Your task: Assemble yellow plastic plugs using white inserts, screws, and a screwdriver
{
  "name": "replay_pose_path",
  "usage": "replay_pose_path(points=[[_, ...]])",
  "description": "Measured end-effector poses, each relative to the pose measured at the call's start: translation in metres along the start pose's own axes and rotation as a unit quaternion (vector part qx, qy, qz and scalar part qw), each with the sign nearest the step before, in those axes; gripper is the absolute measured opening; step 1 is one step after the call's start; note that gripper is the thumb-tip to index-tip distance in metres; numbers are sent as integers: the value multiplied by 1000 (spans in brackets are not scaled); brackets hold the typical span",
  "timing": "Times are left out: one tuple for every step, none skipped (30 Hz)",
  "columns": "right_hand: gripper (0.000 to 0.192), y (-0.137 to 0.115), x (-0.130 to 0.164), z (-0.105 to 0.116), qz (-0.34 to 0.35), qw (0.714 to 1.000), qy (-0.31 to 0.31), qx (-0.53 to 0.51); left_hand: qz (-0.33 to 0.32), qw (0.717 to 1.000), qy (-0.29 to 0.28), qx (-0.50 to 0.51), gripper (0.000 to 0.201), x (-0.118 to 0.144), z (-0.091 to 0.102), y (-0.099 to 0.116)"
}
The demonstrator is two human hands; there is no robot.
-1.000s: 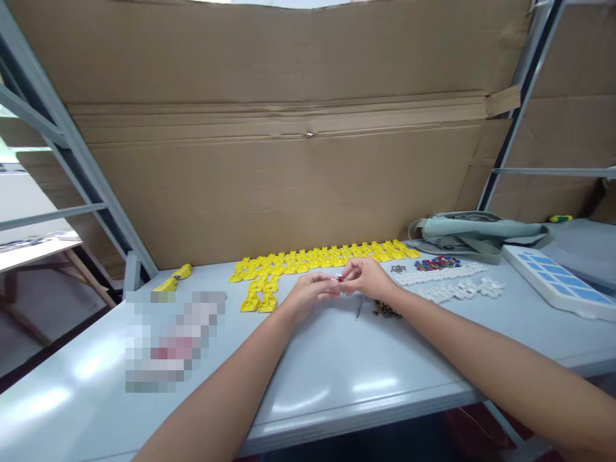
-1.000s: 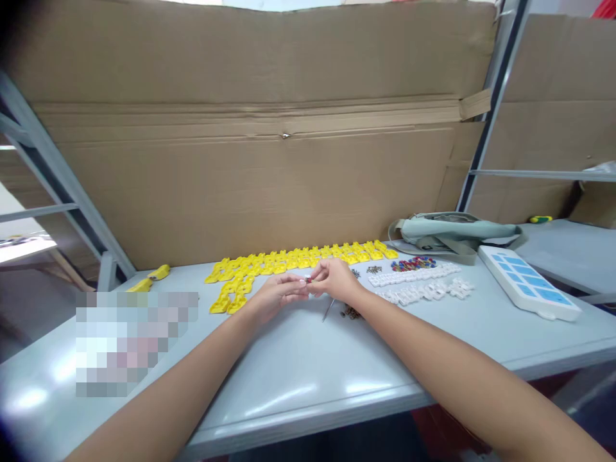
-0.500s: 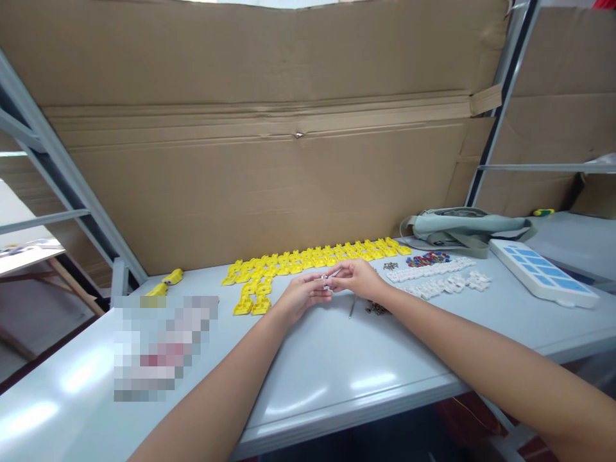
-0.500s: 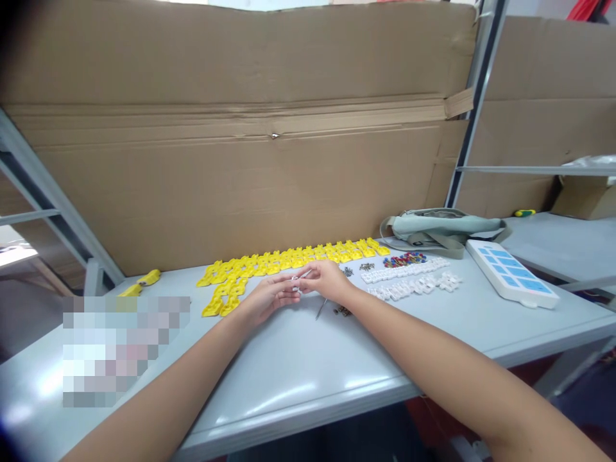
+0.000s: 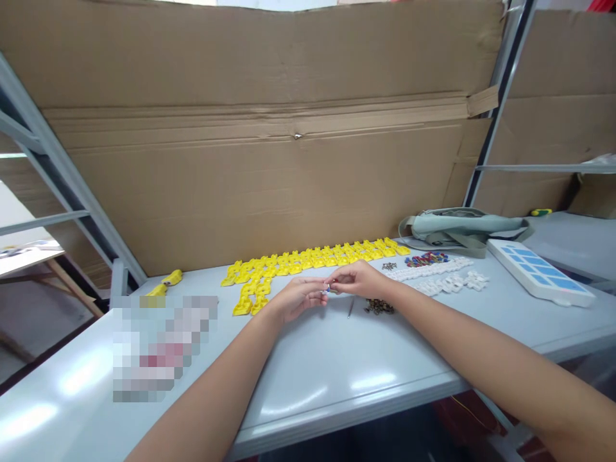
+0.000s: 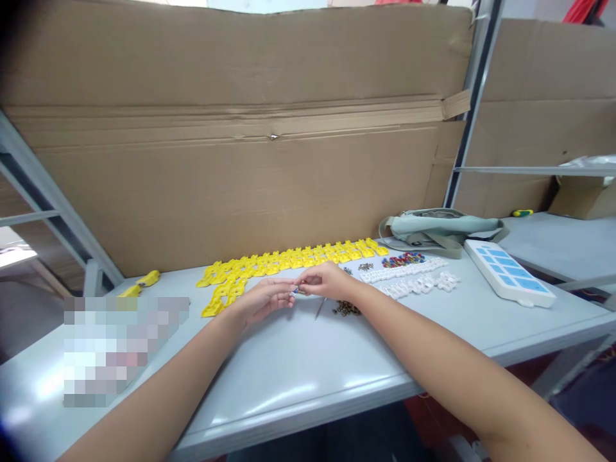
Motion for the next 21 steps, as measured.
replay_pose_path(points=[[23, -1, 1, 1, 12, 1000, -9, 26, 14, 1000, -10, 0, 17, 0, 0, -2], [22, -3, 2, 2, 26, 998, -17, 51, 27, 999, -18, 1, 17, 0, 1, -3], [21, -5, 3, 2, 40, 996, -24, 78, 35, 999, -24, 2, 17, 0, 1, -5], [21, -7, 3, 2, 55, 992, -30, 110, 40, 999, -27, 4, 18, 0, 2, -5], [20, -9, 4, 1, 67, 987, -35, 143, 43, 999, -29, 6, 18, 0, 2, -6], [20, -10, 4, 1, 75, 982, -36, 172, 42, 999, -29, 10, 18, 0, 2, -5], [20, -12, 4, 0, 77, 978, -35, 193, 40, 999, -28, 14, 18, 0, 1, -5], [20, -13, 3, -1, 74, 975, -32, 205, 36, 999, -27, 19, 18, 1, 0, -4], [20, -15, 3, -2, 68, 975, -26, 211, 33, 999, -25, 24, 18, 1, 0, -3], [20, -16, 2, -2, 60, 975, -21, 214, 29, 999, -21, 30, 18, 1, -1, -2], [20, -18, 1, -2, 52, 975, -17, 217, 26, 999, -16, 36, 18, 2, -2, -1], [20, -19, 1, 0, 42, 975, -14, 218, 24, 999, -11, 41, 17, 2, -2, -1], [20, -20, 1, 4, 29, 976, -11, 217, 22, 999, -3, 45, 17, 3, -2, 0], [20, -20, 3, 9, 8, 978, -10, 211, 19, 999, 7, 48, 16, 3, -2, 0], [20, -18, 5, 16, -18, 980, -15, 196, 18, 999, 17, 49, 16, 3, -2, 0], [20, -14, 9, 24, -49, 983, -24, 176, 17, 998, 29, 47, 17, 3, -1, 0], [20, -10, 13, 32, -81, 984, -41, 152, 17, 998, 43, 46, 18, 3, 0, 0], [19, -4, 19, 40, -112, 983, -67, 129, 18, 997, 58, 44, 18, 3, 0, 0], [18, 1, 25, 46, -143, 979, -94, 110, 19, 996, 72, 42, 18, 3, 1, 0], [16, 7, 31, 51, -171, 973, -124, 88, 20, 995, 84, 40, 18, 3, 1, 0], [16, 12, 37, 54, -196, 967, -148, 64, 21, 995, 94, 38, 17, 3, 2, 0]])
Point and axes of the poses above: each hand's wrist, its own x-axis away from the middle knuckle, its own z-axis out of the back of the hand, y = z × x, the point moved 4 cm from there along -x, towards the middle knuckle, and after that the axes turned 9 degrees about -y, right-handed, at the moved point
